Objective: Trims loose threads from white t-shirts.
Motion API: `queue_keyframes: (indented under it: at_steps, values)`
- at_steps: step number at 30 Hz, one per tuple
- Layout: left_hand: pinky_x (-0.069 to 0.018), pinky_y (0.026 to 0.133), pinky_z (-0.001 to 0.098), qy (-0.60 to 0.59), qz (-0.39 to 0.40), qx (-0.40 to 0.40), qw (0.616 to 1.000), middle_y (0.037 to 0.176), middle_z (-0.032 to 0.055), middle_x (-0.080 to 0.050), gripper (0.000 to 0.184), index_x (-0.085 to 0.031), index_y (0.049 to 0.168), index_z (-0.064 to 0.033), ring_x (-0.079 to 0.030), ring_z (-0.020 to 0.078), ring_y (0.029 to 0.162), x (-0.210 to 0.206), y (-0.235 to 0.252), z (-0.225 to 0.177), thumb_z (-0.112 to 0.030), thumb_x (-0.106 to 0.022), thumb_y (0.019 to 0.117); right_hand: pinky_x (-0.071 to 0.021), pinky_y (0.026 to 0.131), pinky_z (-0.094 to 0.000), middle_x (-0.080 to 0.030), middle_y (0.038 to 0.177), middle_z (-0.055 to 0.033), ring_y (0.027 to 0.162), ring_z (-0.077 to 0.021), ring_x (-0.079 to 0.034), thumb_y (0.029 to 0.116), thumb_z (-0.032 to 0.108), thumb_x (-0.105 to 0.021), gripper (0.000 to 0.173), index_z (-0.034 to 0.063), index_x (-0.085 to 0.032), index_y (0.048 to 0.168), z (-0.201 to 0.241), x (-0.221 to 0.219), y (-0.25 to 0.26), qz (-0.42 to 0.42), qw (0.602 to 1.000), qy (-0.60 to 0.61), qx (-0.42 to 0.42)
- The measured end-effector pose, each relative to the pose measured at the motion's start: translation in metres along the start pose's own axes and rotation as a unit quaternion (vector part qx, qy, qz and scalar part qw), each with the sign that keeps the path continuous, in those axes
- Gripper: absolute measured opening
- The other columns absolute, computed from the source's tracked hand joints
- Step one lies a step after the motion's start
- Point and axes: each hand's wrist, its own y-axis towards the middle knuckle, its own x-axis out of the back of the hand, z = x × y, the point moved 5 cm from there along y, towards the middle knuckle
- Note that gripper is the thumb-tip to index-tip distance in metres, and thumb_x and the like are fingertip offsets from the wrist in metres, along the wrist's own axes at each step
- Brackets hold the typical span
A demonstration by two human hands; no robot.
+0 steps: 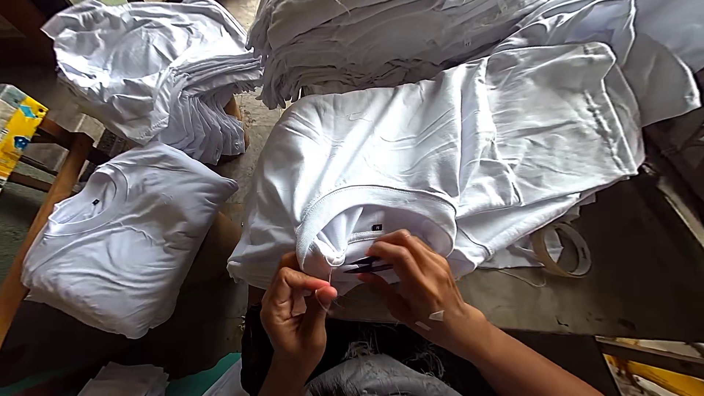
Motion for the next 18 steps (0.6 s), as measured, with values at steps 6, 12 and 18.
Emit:
queue_keyframes:
  at_steps: [6, 12, 18]
  values:
    - [-0.0530, 0.091, 0.0132, 0.051, 0.033, 0.021, 0.998, 0.113, -0.0183, -0.063, 0.015, -0.069, 0.099, -0.0261, -0.060, -0.0073, 0.108, -0.001, -0.003, -0.003, -0.039, -0.063, 0.1002, -0.0449, 0.054, -0.0235, -0.061, 0.070, -0.0077, 0.060, -0.0147, -0.058, 0.1057, 0.023, -0.054, 0.026, 0.0010, -0.067, 0.098, 0.010, -0.010, 0.012, -0.056, 0.998, 0.041, 0.008]
    - [-0.0380, 0.117, 0.0324, 0.114, 0.143, -0.051, 0.982, 0.138, -0.0166, -0.060, 0.039, -0.072, 0.103, -0.0301, -0.048, 0.0062, 0.137, 0.025, 0.072, 0.006, -0.053, -0.040, 0.1067, -0.0569, 0.058, -0.0354, -0.073, 0.105, -0.0113, 0.076, -0.0197, -0.072, 0.0972, 0.023, -0.064, 0.028, 0.0065, -0.072, 0.118, -0.032, 0.036, 0.020, 0.005, 0.995, 0.026, -0.101]
    - [-0.0483, 0.098, 0.0263, 0.287, 0.224, -0.071, 0.929, 0.111, 0.0039, -0.069, 0.039, -0.065, 0.087, -0.0089, -0.063, 0.0091, 0.110, -0.061, 0.047, -0.001, -0.038, -0.048, 0.1067, -0.0503, 0.063, -0.0379, -0.067, 0.125, -0.0191, 0.077, -0.0209, -0.063, 0.1063, 0.024, -0.053, 0.043, 0.0016, -0.057, 0.142, -0.107, 0.136, -0.010, -0.078, 0.954, -0.150, -0.246]
